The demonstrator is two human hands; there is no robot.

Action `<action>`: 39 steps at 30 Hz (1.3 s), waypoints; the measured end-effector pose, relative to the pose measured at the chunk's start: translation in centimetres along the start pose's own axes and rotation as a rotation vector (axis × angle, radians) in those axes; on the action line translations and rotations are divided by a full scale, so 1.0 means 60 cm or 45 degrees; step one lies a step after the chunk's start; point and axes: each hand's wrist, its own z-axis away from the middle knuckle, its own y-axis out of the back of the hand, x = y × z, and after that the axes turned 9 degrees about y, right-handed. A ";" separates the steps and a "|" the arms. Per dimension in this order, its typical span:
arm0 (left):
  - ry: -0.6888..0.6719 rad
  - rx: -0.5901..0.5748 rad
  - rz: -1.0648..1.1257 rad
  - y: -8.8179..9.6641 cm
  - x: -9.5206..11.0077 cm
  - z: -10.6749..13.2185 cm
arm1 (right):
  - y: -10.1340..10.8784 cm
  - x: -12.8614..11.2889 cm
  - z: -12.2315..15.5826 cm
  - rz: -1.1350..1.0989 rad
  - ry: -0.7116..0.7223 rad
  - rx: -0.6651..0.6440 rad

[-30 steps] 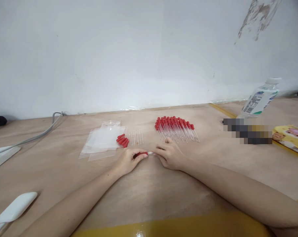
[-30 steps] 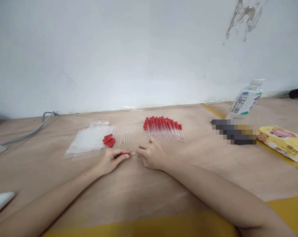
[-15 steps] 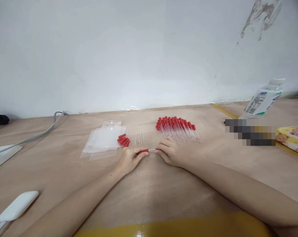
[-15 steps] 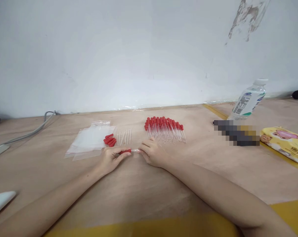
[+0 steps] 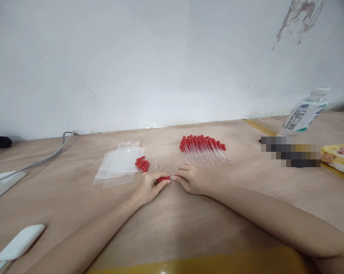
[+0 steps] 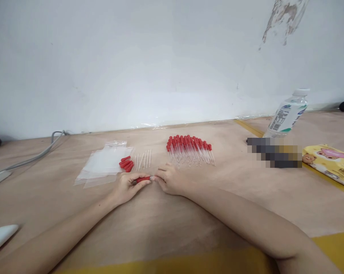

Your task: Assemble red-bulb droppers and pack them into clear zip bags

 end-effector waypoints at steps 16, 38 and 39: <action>-0.091 -0.010 -0.157 0.007 -0.003 -0.001 | 0.099 0.070 -0.020 -0.058 -0.837 -0.172; -0.088 0.072 -0.293 0.009 -0.002 -0.006 | 0.000 0.049 -0.098 0.296 -1.076 -0.425; -0.033 0.204 -0.395 0.012 -0.006 -0.007 | -0.006 0.046 -0.104 0.278 -1.072 -0.412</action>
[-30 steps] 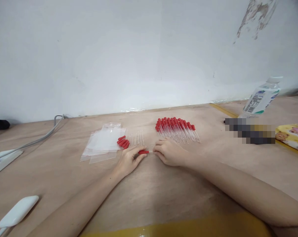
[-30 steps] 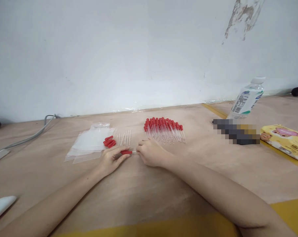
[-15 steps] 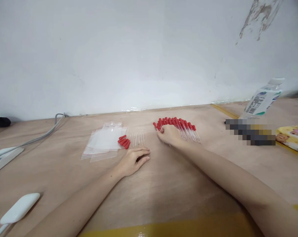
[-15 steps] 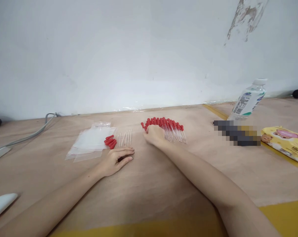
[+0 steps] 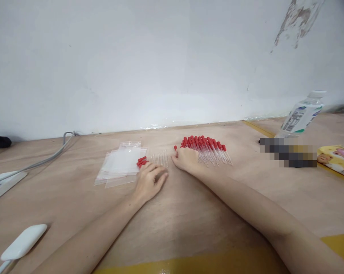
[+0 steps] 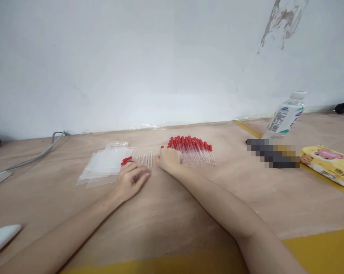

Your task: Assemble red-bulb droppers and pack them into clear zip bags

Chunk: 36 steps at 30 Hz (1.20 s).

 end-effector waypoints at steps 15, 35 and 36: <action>0.369 0.206 -0.487 0.018 -0.059 -0.006 | -0.014 -0.015 0.009 -0.115 0.027 -0.073; 0.183 0.310 -0.512 0.026 -0.029 0.000 | -0.010 0.077 0.109 -0.382 0.521 0.338; 0.146 0.313 -0.419 0.024 -0.021 0.002 | -0.010 0.078 0.110 -0.393 0.511 0.366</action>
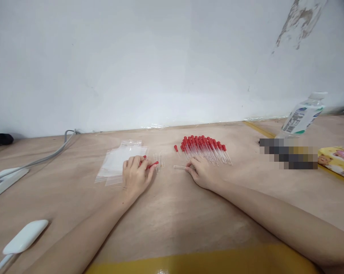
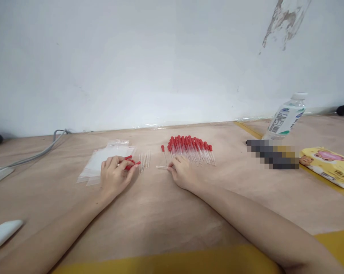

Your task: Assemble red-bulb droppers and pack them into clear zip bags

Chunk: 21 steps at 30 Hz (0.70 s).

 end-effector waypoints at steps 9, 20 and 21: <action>-0.134 -0.553 0.659 -0.010 0.057 0.017 | 0.002 0.011 0.011 -0.154 -0.046 0.059; 0.016 -0.549 0.790 -0.019 0.054 0.014 | 0.008 -0.011 0.015 -0.095 0.197 0.043; 0.042 -0.567 0.814 -0.018 0.054 0.014 | 0.009 -0.013 0.015 -0.108 0.197 0.056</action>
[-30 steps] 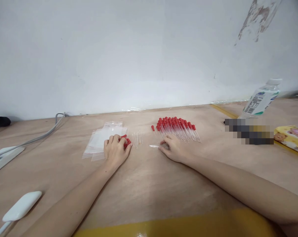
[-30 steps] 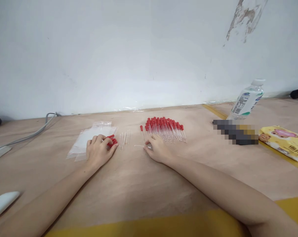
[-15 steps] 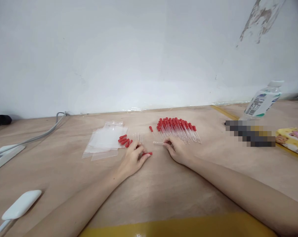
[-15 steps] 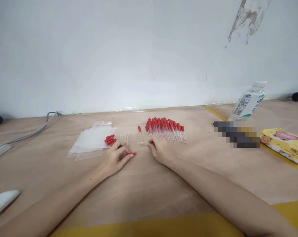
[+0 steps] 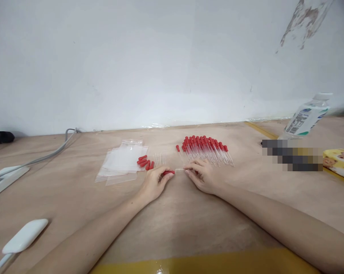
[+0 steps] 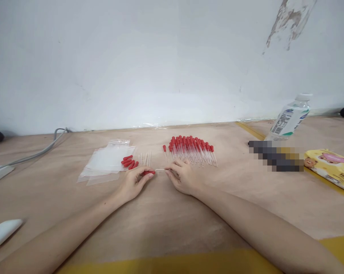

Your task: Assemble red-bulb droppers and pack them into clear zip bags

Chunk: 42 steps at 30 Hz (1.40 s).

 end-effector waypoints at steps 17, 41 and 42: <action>0.299 -0.148 0.500 -0.020 -0.022 -0.004 | -0.006 -0.011 -0.004 -0.037 0.113 -0.002; 0.238 -0.307 0.370 -0.010 -0.007 0.000 | 0.007 0.015 -0.010 0.178 0.376 -0.246; 0.199 -0.247 0.301 -0.009 -0.009 0.000 | 0.005 0.011 -0.008 0.244 0.374 -0.218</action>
